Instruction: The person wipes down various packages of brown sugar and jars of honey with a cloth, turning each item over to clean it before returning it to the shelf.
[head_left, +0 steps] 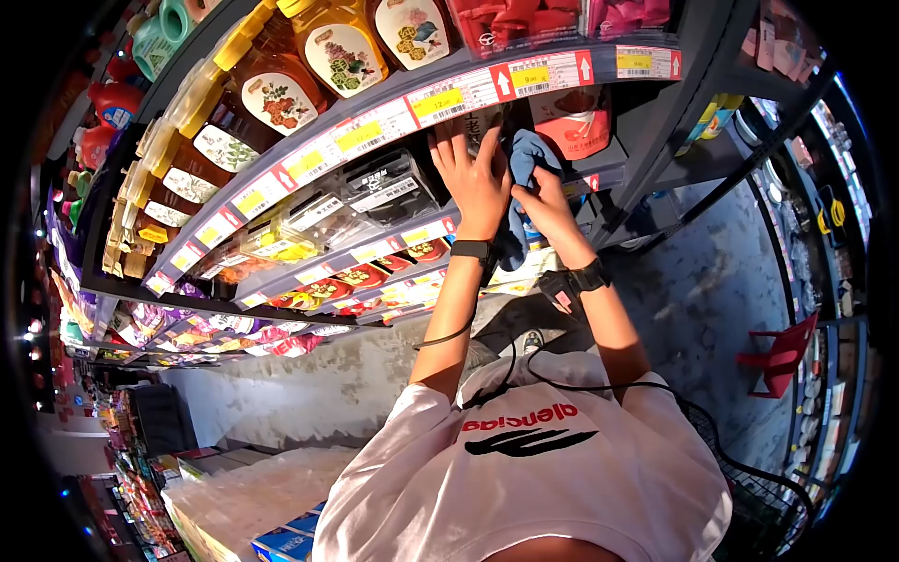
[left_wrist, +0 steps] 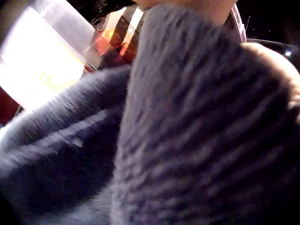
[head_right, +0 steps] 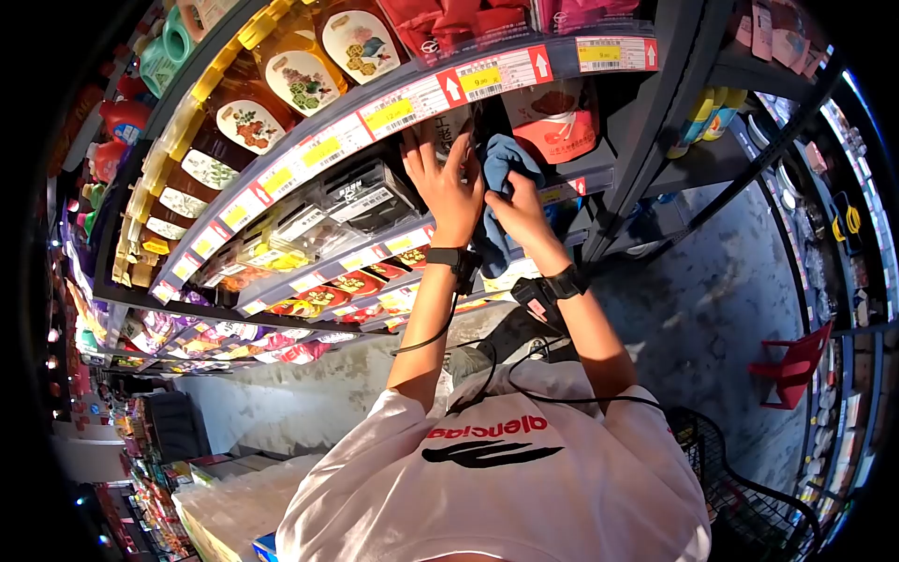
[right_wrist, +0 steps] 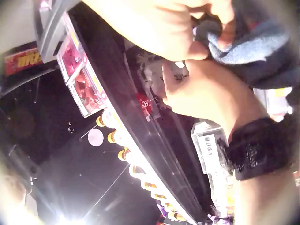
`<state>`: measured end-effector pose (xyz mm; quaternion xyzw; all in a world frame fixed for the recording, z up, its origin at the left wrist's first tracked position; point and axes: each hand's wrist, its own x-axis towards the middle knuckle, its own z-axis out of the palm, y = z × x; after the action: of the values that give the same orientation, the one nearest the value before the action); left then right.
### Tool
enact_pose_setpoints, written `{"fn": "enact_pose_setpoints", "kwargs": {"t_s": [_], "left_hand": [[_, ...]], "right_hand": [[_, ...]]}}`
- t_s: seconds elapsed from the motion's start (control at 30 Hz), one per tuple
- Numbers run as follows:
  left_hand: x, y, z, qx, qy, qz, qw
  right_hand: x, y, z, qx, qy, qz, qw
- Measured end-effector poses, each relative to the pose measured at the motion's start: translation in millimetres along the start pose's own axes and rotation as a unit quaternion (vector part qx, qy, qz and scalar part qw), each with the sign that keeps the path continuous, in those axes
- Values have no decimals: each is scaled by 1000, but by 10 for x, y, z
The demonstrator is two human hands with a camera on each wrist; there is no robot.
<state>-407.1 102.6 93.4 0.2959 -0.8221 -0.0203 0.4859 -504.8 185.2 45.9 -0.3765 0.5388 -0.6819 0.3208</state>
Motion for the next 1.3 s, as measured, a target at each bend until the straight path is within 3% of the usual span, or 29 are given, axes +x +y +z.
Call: {"fn": "enact_pose_setpoints", "kwargs": {"t_s": [0.07, 0.17, 0.2, 0.23, 0.33, 0.4, 0.5, 0.53, 0.6, 0.63, 0.7, 0.77, 0.83, 0.9, 0.97, 1.03, 1.07, 1.1, 1.17, 1.27, 1.3], "left_hand": [[12, -6, 4, 25, -3, 36, 999], [-19, -26, -15, 23, -14, 31, 999], [-53, 10, -43, 10, 2, 19, 1000], [-70, 57, -56, 7, -2, 18, 1000], [-117, 213, 2, -175, -11, 46, 983], [-89, 414, 106, -253, -39, -21, 966], [-43, 490, 397, -204, -25, -46, 978], [18, 515, 450, -239, -51, -83, 966], [120, 510, 635, -291, -96, -158, 939], [164, 504, 769, -336, -75, -188, 920], [342, 513, 793, -369, -51, -162, 914], [417, 438, 954, -414, -99, -213, 879], [419, 411, 1052, -425, -127, -223, 868], [415, 443, 934, -408, -130, -224, 875], [376, 431, 883, -410, -122, -221, 876], [327, 375, 833, -448, -138, -202, 860], [307, 365, 762, -460, -138, -195, 855], [304, 356, 704, -472, -135, -188, 851], [171, 269, 826, -471, -163, -178, 848], [120, 210, 799, -521, -193, -215, 803], [140, 202, 734, -497, -188, -180, 828]], "right_hand": [[-62, -66, -93, -7, 1, -74, 997], [-273, -104, -285, 18, 61, -18, 998], [-328, -129, -351, 44, 79, 50, 995], [-436, -157, -364, 106, 149, 108, 977], [-542, 22, -623, 162, 162, 117, 966], [-621, 24, -704, 173, 116, 61, 976], [-779, -46, -777, 153, 125, 110, 974], [-793, 142, -903, 74, 118, 90, 986], [-861, 81, -939, 64, 113, 87, 988], [-889, 41, -937, 54, 104, 83, 990], [-914, -25, -899, 58, 117, 71, 989], [-954, -80, -901, 107, 111, 44, 987], [-1001, -177, -925, 140, 104, 35, 984], [-978, -223, -975, 268, 104, -8, 958], [-978, -57, -1157, 247, 146, -31, 957], [-955, -47, -1274, 17, 299, 33, 954], [-933, -170, -1249, -93, 306, 32, 947], [-878, -244, -1204, -96, 315, 26, 944], [-723, -340, -1001, -277, 302, -114, 905], [-519, -401, -801, -332, 286, -191, 878], [-464, -391, -778, -370, 261, -215, 865]]}}
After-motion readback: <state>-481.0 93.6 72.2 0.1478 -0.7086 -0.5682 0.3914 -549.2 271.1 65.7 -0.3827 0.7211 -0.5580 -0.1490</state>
